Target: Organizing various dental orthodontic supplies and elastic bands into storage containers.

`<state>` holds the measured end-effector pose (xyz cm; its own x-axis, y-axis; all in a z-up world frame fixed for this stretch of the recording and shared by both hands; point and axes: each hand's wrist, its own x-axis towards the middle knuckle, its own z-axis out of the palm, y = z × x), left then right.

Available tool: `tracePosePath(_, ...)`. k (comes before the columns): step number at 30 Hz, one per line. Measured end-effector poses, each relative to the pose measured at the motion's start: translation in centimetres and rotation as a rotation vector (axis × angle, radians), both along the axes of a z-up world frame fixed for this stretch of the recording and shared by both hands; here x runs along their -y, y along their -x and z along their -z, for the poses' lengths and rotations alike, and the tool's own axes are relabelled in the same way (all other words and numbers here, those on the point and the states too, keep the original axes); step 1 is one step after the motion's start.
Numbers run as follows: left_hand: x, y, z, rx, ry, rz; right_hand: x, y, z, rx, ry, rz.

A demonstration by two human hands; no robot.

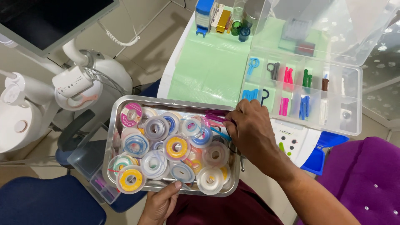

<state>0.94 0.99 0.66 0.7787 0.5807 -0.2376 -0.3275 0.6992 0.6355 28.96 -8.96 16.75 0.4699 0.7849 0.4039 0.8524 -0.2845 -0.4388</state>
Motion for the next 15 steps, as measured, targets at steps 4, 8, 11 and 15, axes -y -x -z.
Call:
tracePosePath(4, -0.3, -0.5, -0.2, -0.017, 0.002, 0.016, 0.0, -0.4, 0.4, 0.053, 0.090, -0.042)
tracePosePath(8, -0.5, -1.3, -0.2, -0.015, 0.026, 0.044, -0.1, -1.1, 0.3, 0.179, 0.154, -0.088)
tracePosePath(11, -0.8, -1.6, 0.0, -0.008, 0.029, 0.053, 0.0, -1.6, -0.3, 0.105, 0.120, -0.094)
tracePosePath(15, -1.2, -2.4, -0.5, 0.004, 0.027, 0.063, 0.1, -2.2, -1.2, -0.025, 0.019, -0.100)
